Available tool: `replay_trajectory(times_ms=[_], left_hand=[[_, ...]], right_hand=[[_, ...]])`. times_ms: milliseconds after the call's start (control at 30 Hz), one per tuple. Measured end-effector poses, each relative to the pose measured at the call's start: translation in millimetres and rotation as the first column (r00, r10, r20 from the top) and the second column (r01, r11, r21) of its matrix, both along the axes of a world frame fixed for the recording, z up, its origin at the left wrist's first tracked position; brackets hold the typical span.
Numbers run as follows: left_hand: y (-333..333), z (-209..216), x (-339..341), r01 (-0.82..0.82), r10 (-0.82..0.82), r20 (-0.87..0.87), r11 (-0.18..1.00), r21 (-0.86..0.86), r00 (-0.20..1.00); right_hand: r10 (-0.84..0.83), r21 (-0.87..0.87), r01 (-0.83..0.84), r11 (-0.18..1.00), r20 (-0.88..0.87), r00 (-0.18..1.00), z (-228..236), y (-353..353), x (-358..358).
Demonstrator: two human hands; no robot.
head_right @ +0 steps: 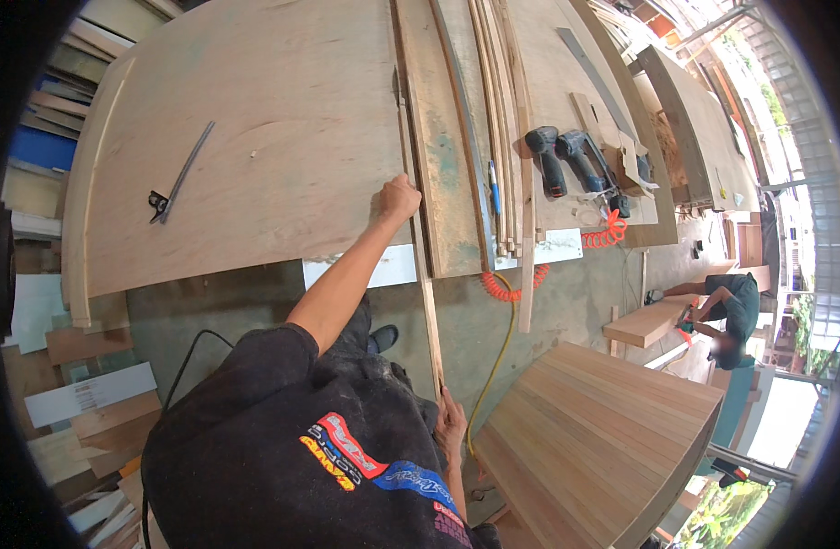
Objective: The person constructs a curved wood panel structure by fitting a long wooden strip into a curved groove and then attaching it by hand to the corner of a larger wooden assembly.
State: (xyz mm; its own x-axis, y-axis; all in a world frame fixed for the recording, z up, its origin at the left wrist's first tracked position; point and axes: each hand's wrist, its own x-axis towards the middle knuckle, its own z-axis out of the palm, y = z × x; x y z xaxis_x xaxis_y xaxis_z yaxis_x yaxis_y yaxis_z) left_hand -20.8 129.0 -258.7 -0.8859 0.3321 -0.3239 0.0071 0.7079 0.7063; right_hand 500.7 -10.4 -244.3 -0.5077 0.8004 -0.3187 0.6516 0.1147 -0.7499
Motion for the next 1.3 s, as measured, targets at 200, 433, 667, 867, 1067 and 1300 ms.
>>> replay_trajectory(times_ms=[200,433,667,867,1067,1300], left_hand=[[9,3,-8,0.000,0.000,0.001,0.999,-0.041,1.000],[12,13,-28,0.034,-0.033,0.027,0.999,-0.039,0.999],[19,6,-49,-0.010,0.010,-0.010,1.000,0.003,1.000],[26,-1,-65,-0.030,0.030,-0.015,0.999,0.038,0.999],[36,-1,-75,-0.049,0.049,-0.008,0.999,0.018,0.999],[24,-14,-71,-0.006,0.008,-0.047,0.999,0.041,0.999]], right_hand=[[0.018,0.042,-0.017,0.999,-0.014,1.000,10,3,-17],[0.066,0.084,-0.065,0.994,-0.007,0.998,4,11,-37],[0.102,0.061,-0.106,0.992,0.068,0.992,17,20,-66],[0.115,0.101,-0.121,0.987,0.067,0.991,8,26,-79],[0.133,0.144,-0.147,0.979,0.102,0.986,3,31,-89],[0.177,0.170,-0.208,0.963,0.183,0.967,5,33,-99]])
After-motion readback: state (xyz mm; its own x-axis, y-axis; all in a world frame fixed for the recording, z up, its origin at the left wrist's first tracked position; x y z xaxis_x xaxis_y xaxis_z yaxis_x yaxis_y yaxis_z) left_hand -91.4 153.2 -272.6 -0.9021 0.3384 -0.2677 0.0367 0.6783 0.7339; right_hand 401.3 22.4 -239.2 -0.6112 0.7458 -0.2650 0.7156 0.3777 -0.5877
